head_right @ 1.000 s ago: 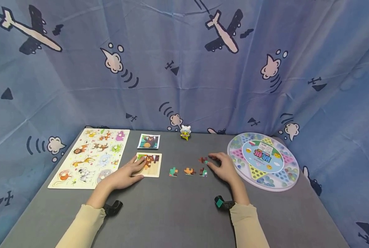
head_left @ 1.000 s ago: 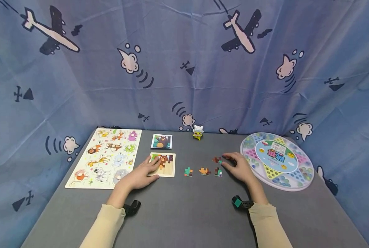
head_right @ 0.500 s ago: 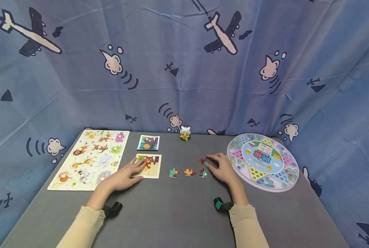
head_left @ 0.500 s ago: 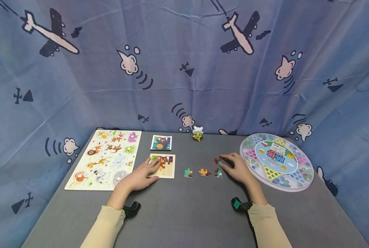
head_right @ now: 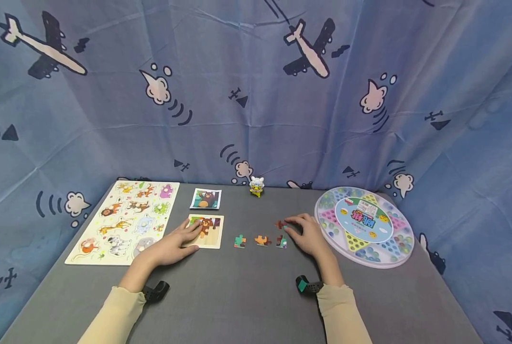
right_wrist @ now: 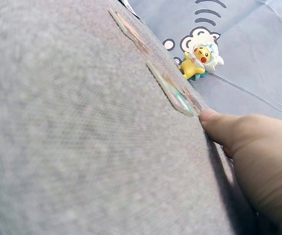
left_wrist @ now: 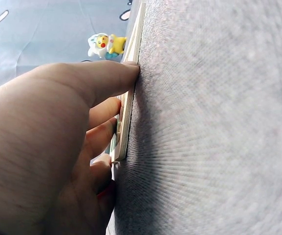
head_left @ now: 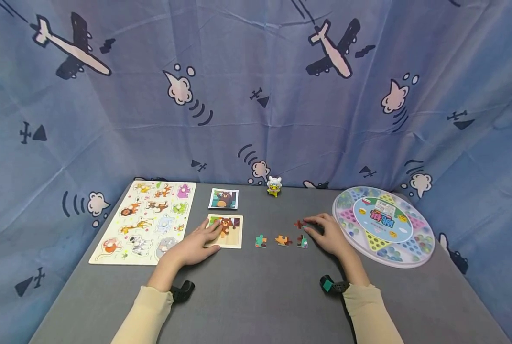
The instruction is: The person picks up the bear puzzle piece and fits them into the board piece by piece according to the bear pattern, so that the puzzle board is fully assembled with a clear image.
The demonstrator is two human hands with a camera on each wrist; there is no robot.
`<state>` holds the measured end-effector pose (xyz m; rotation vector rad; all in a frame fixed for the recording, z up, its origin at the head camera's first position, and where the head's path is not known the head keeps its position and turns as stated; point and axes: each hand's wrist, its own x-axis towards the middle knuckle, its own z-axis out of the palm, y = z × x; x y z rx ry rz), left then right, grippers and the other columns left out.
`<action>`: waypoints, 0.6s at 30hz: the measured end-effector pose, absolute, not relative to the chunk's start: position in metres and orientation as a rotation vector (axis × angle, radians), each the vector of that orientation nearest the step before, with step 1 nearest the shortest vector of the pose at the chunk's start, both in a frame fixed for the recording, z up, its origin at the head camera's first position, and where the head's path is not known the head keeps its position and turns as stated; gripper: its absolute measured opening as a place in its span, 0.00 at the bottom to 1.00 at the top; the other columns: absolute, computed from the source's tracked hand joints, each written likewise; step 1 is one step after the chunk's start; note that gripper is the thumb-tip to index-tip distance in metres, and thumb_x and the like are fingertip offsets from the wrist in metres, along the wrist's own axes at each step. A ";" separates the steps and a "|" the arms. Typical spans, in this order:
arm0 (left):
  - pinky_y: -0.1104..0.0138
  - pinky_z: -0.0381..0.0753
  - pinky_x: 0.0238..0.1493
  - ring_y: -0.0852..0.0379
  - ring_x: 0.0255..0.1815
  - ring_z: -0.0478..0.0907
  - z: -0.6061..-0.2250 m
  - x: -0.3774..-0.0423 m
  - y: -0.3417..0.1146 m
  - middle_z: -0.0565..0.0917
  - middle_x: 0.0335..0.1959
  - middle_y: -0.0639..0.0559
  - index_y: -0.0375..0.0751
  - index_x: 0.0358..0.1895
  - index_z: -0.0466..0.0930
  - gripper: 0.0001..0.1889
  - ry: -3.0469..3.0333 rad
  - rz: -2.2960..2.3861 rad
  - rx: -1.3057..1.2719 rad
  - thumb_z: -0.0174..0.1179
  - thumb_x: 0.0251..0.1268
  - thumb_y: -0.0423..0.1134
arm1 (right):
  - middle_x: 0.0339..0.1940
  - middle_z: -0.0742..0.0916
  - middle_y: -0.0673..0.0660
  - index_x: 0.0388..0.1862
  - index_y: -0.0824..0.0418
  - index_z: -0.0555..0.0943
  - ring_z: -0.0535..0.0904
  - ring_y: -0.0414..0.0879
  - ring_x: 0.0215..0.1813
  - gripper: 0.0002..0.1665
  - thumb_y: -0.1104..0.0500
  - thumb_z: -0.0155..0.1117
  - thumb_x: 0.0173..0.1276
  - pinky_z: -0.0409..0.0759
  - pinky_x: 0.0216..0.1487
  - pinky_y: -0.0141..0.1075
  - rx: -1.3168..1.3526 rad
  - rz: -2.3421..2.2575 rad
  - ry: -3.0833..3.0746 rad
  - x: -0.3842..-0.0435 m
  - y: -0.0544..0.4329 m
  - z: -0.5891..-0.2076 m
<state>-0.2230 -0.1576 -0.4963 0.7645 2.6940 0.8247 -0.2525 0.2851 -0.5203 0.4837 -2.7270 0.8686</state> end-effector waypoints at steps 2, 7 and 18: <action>0.36 0.46 0.84 0.33 0.88 0.37 -0.496 -0.222 -0.158 0.54 0.87 0.43 0.37 0.83 0.62 0.33 2.692 0.827 0.761 0.58 0.82 0.44 | 0.50 0.86 0.64 0.58 0.60 0.89 0.80 0.60 0.54 0.16 0.58 0.73 0.73 0.78 0.55 0.57 0.483 0.868 -2.724 -0.252 0.284 -0.520; 0.36 0.46 0.84 0.33 0.88 0.37 -0.495 -0.222 -0.157 0.54 0.87 0.44 0.37 0.83 0.62 0.33 2.691 0.827 0.757 0.58 0.82 0.45 | 0.50 0.85 0.63 0.58 0.61 0.89 0.80 0.60 0.54 0.16 0.58 0.73 0.74 0.78 0.55 0.57 0.480 0.873 -2.720 -0.251 0.283 -0.520; 0.34 0.48 0.82 0.29 0.87 0.40 -0.493 -0.221 -0.157 0.57 0.86 0.39 0.33 0.81 0.64 0.32 2.708 0.854 0.795 0.59 0.81 0.43 | 0.49 0.86 0.64 0.56 0.63 0.89 0.82 0.61 0.53 0.16 0.61 0.74 0.72 0.80 0.54 0.58 0.542 0.889 -2.693 -0.251 0.286 -0.518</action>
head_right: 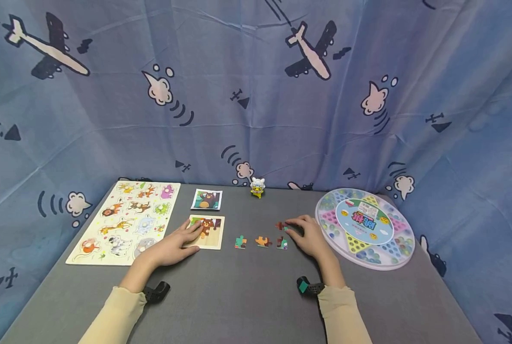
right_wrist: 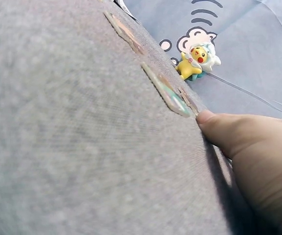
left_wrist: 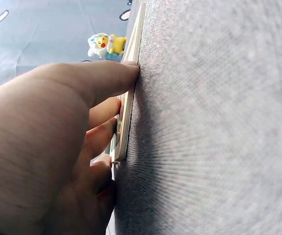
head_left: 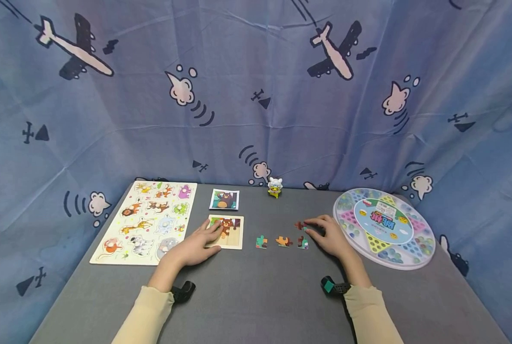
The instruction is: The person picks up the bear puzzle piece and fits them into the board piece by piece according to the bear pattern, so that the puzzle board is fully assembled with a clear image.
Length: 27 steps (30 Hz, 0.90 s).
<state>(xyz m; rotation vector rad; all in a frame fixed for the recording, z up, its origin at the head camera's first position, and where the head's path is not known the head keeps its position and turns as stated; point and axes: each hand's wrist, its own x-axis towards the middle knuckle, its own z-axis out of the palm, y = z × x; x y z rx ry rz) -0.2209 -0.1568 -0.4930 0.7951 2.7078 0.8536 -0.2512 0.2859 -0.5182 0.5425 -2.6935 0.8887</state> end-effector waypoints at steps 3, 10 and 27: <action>0.34 0.49 0.82 0.29 0.87 0.41 -0.493 -0.221 -0.157 0.57 0.86 0.39 0.33 0.81 0.64 0.32 2.709 0.854 0.797 0.59 0.81 0.43 | 0.49 0.86 0.64 0.55 0.63 0.90 0.82 0.62 0.53 0.15 0.62 0.74 0.72 0.80 0.55 0.58 0.547 0.886 -2.696 -0.252 0.286 -0.519; 0.35 0.48 0.83 0.30 0.87 0.39 -0.493 -0.221 -0.157 0.55 0.86 0.40 0.35 0.82 0.63 0.32 2.704 0.831 0.793 0.59 0.82 0.43 | 0.49 0.87 0.63 0.55 0.63 0.89 0.82 0.62 0.55 0.14 0.62 0.72 0.73 0.79 0.57 0.59 0.550 0.865 -2.696 -0.253 0.284 -0.520; 0.35 0.49 0.83 0.29 0.87 0.41 -0.491 -0.219 -0.156 0.56 0.86 0.39 0.35 0.82 0.64 0.33 2.704 0.853 0.790 0.59 0.82 0.43 | 0.49 0.87 0.63 0.55 0.66 0.87 0.81 0.59 0.52 0.14 0.63 0.71 0.74 0.78 0.55 0.57 0.529 0.894 -2.707 -0.249 0.282 -0.517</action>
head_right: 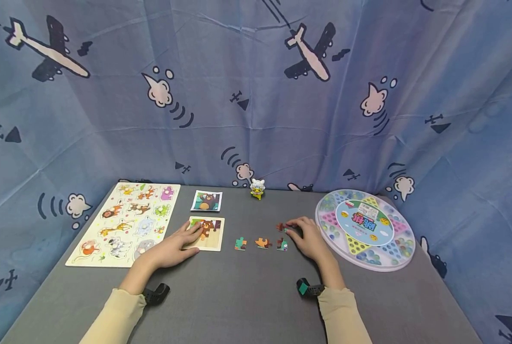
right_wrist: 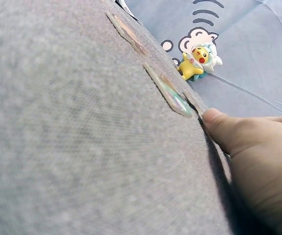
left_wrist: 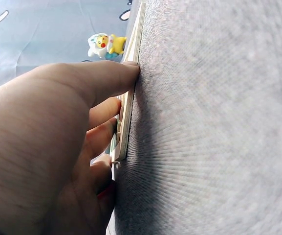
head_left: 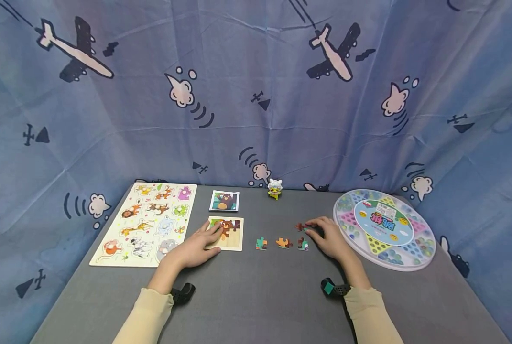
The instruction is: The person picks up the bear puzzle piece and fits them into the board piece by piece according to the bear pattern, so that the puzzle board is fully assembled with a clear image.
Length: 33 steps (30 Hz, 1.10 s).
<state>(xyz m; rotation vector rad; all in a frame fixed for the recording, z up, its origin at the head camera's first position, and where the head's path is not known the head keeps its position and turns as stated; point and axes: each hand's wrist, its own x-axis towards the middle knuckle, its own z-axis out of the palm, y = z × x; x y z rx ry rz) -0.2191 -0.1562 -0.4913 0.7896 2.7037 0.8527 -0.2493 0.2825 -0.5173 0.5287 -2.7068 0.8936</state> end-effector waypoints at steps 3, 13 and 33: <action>0.35 0.49 0.83 0.30 0.87 0.40 -0.492 -0.219 -0.157 0.56 0.86 0.40 0.35 0.82 0.64 0.33 2.705 0.851 0.789 0.59 0.81 0.43 | 0.47 0.87 0.63 0.55 0.67 0.87 0.81 0.59 0.52 0.13 0.63 0.71 0.74 0.77 0.55 0.56 0.501 0.919 -2.710 -0.250 0.281 -0.516; 0.36 0.50 0.83 0.32 0.88 0.40 -0.492 -0.219 -0.156 0.56 0.86 0.41 0.36 0.82 0.63 0.33 2.702 0.842 0.764 0.59 0.81 0.43 | 0.47 0.86 0.65 0.56 0.71 0.84 0.82 0.61 0.52 0.15 0.63 0.68 0.77 0.79 0.58 0.59 0.432 0.975 -2.729 -0.250 0.273 -0.505; 0.36 0.48 0.84 0.32 0.88 0.39 -0.495 -0.220 -0.157 0.55 0.87 0.42 0.36 0.82 0.62 0.33 2.715 0.823 0.776 0.59 0.82 0.45 | 0.47 0.86 0.61 0.57 0.66 0.86 0.81 0.55 0.50 0.16 0.59 0.69 0.77 0.81 0.54 0.53 0.458 1.064 -2.751 -0.256 0.192 -0.483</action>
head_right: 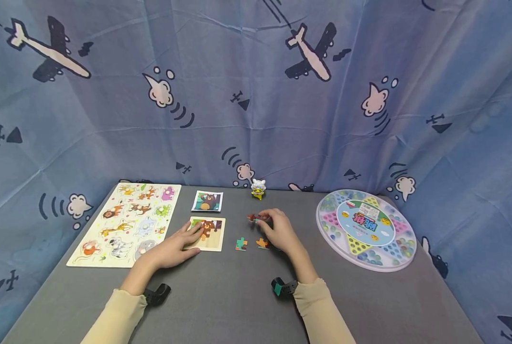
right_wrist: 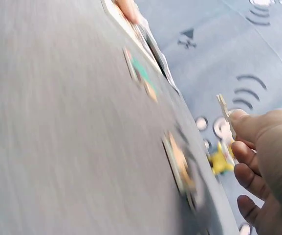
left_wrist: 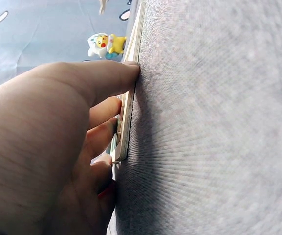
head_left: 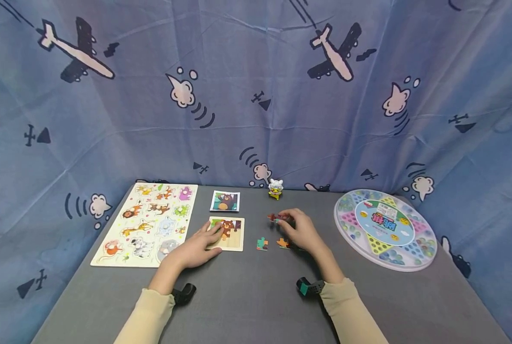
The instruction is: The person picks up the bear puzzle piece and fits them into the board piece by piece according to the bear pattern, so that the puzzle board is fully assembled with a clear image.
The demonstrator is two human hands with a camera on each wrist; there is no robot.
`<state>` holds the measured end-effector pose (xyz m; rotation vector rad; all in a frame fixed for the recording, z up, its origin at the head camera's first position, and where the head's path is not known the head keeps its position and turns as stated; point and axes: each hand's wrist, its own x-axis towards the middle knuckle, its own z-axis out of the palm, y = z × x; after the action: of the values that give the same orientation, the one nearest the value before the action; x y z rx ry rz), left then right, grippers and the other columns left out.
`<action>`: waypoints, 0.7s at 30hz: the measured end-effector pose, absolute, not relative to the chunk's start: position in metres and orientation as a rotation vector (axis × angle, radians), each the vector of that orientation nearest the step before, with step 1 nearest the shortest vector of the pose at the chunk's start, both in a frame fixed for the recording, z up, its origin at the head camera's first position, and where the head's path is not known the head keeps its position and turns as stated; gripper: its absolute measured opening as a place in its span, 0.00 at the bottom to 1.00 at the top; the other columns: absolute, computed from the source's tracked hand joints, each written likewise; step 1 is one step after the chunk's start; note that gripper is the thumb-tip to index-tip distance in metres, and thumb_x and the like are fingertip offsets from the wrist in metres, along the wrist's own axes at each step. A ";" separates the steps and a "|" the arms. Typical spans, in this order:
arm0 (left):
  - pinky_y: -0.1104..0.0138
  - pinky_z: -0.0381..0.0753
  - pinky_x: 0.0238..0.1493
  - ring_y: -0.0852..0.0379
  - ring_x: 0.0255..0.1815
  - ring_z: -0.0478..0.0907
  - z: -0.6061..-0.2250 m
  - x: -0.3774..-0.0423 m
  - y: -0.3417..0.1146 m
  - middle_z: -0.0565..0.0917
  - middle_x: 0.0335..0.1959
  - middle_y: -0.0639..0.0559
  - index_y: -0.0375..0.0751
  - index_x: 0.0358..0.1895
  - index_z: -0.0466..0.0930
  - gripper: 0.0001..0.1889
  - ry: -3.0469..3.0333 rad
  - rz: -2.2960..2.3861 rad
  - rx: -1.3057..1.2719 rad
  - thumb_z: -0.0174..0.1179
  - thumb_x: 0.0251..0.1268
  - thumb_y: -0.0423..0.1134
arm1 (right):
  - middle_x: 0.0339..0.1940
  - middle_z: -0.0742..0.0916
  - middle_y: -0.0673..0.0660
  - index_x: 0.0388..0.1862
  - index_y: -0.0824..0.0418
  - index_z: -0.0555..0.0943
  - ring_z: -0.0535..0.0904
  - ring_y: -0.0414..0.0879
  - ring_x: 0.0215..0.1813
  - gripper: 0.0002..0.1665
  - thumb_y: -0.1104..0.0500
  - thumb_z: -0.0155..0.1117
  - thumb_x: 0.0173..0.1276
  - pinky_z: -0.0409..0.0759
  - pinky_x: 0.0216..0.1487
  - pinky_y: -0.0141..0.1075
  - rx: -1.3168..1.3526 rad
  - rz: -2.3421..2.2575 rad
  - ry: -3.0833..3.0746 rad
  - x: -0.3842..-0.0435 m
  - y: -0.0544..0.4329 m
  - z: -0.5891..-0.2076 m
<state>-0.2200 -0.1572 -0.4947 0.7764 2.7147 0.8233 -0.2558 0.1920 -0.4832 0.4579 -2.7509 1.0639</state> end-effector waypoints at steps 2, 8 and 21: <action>0.36 0.48 0.84 0.32 0.88 0.39 -0.495 -0.220 -0.157 0.55 0.87 0.42 0.36 0.82 0.62 0.33 2.716 0.827 0.779 0.59 0.82 0.45 | 0.47 0.86 0.60 0.57 0.65 0.86 0.81 0.54 0.51 0.15 0.59 0.69 0.77 0.82 0.54 0.53 0.470 1.076 -2.753 -0.255 0.180 -0.482; 0.37 0.48 0.84 0.33 0.88 0.39 -0.496 -0.220 -0.157 0.55 0.87 0.43 0.37 0.82 0.63 0.33 2.720 0.828 0.773 0.59 0.82 0.44 | 0.47 0.86 0.58 0.56 0.63 0.86 0.81 0.53 0.50 0.14 0.59 0.70 0.76 0.82 0.55 0.51 0.522 1.096 -2.745 -0.253 0.146 -0.484; 0.37 0.50 0.83 0.34 0.88 0.39 -0.494 -0.221 -0.156 0.55 0.87 0.44 0.37 0.82 0.64 0.33 2.722 0.815 0.757 0.59 0.82 0.45 | 0.47 0.86 0.58 0.56 0.64 0.86 0.80 0.52 0.50 0.14 0.58 0.69 0.77 0.81 0.55 0.50 0.640 1.108 -2.737 -0.245 0.097 -0.492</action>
<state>-0.2207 -0.1560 -0.4940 0.7575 2.7223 0.8151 -0.2451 0.0968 -0.4916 0.6404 -2.7374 1.1078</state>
